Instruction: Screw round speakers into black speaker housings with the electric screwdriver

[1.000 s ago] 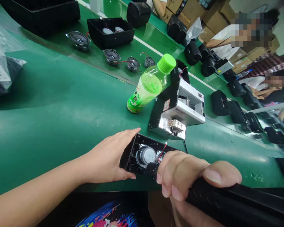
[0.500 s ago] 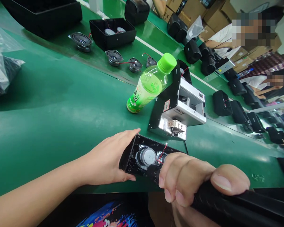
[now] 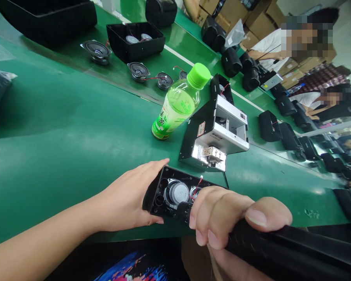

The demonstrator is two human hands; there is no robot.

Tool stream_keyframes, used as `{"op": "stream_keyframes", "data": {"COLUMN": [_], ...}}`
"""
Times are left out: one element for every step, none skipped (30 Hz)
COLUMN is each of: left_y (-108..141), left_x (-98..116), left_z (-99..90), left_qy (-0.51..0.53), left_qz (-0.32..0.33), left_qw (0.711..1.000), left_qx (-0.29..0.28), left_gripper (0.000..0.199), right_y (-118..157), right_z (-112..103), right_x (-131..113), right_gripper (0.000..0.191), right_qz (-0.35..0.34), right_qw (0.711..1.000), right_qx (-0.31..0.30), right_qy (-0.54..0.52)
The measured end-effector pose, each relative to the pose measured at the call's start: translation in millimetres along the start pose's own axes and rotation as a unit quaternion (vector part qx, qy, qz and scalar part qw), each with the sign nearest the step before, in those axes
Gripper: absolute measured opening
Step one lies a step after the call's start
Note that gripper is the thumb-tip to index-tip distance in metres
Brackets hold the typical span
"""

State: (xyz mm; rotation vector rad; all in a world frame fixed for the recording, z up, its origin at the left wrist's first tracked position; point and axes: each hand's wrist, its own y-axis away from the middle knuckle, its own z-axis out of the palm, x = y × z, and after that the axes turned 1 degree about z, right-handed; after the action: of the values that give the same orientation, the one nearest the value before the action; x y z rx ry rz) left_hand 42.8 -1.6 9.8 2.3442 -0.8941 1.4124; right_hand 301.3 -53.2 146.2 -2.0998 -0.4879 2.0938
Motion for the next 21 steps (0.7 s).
{"op": "stream_keyframes", "data": {"left_y": [-0.3, -0.6, -1.0, -1.4, -1.7, -2.0, -2.2, -2.4, -2.6, -2.7, -2.9, -3.1, -3.3, -3.5, -3.6, -3.7, -3.8, -3.7, -3.5, -3.2, -2.8], "left_x": [0.2, 0.5, 0.8, 1.1, 1.4, 1.7, 2.0, 2.2, 2.3, 2.5, 2.7, 2.8, 3.1, 3.3, 3.5, 3.7, 3.8, 3.8, 3.6, 3.2, 2.7], "left_z": [-0.3, -0.5, -0.5, -0.4, -0.2, 0.0, 0.2, 0.4, 0.5, 0.4, 0.4, 0.3, 0.1, 0.0, -0.1, -0.2, -0.4, -0.6, -0.7, -0.9, -0.9], "left_qy": [0.001, 0.003, 0.005, 0.006, 0.007, 0.008, 0.008, 0.009, 0.009, 0.01, 0.01, 0.011, 0.012, 0.012, 0.012, 0.012, 0.013, 0.013, 0.014, 0.015, 0.014], "left_qz": [-0.001, -0.002, -0.004, -0.007, -0.009, -0.011, -0.014, -0.017, -0.019, -0.021, -0.021, -0.02, -0.018, -0.016, -0.015, -0.016, -0.017, -0.017, -0.017, -0.016, -0.013], "left_qw": [1.0, 1.0, 1.0, 1.0, 1.0, 1.0, 1.0, 1.0, 1.0, 1.0, 1.0, 1.0, 1.0, 1.0, 1.0, 1.0, 1.0, 1.0, 1.0, 1.0, 1.0], "left_qx": [-0.001, -0.002, -0.002, -0.003, -0.004, -0.006, -0.006, -0.005, -0.006, -0.007, -0.007, -0.007, -0.008, -0.008, -0.006, -0.006, -0.006, -0.007, -0.009, -0.01, -0.01], "left_gripper": [0.153, 0.153, 0.154, 0.154, 0.155, 0.155, 0.155, 0.156, 0.156, 0.156, 0.156, 0.156, 0.155, 0.155, 0.155, 0.155, 0.155, 0.155, 0.154, 0.154, 0.154], "right_y": [0.6, 1.2, 1.6, 2.0, 2.3, 2.6, 2.9, 3.0, 3.1, 3.1, 3.0, 2.8, 2.5, 2.2, 1.9, 1.6, 1.4, 1.2, 0.9, 0.4, -0.2], "right_z": [-0.1, -0.1, -0.1, 0.1, 0.3, 0.6, 1.1, 1.6, 2.1, 2.7, 3.1, 3.4, 3.6, 3.5, 3.3, 3.0, 2.6, 2.3, 2.1, 2.0, 2.1], "right_x": [-0.3, -0.2, 0.2, 0.9, 1.8, 3.0, 4.2, 5.4, 6.4, 7.2, 7.6, 7.7, 7.6, 7.2, 6.7, 6.2, 5.7, 5.2, 4.6, 4.0, 3.2], "right_gripper": [0.031, 0.03, 0.03, 0.03, 0.03, 0.029, 0.028, 0.027, 0.026, 0.024, 0.024, 0.024, 0.025, 0.026, 0.027, 0.028, 0.028, 0.028, 0.028, 0.028, 0.029], "right_qz": [-0.007, -0.017, -0.025, -0.026, -0.028, -0.027, -0.029, -0.032, -0.035, -0.042, -0.049, -0.056, -0.058, -0.057, -0.059, -0.06, -0.057, -0.057, -0.053, -0.05, -0.042], "right_qw": [1.0, 1.0, 0.999, 0.999, 0.999, 0.999, 0.999, 0.998, 0.998, 0.997, 0.997, 0.996, 0.996, 0.997, 0.997, 0.997, 0.997, 0.998, 0.998, 0.998, 0.999], "right_qx": [0.007, 0.018, 0.025, 0.027, 0.025, 0.026, 0.028, 0.032, 0.039, 0.046, 0.054, 0.057, 0.052, 0.039, 0.033, 0.027, 0.022, 0.018, 0.018, 0.021, 0.02], "right_qy": [-0.007, -0.016, -0.022, -0.024, -0.024, -0.026, -0.028, -0.031, -0.033, -0.034, -0.034, -0.035, -0.034, -0.035, -0.036, -0.037, -0.036, -0.036, -0.035, -0.032, -0.029]}}
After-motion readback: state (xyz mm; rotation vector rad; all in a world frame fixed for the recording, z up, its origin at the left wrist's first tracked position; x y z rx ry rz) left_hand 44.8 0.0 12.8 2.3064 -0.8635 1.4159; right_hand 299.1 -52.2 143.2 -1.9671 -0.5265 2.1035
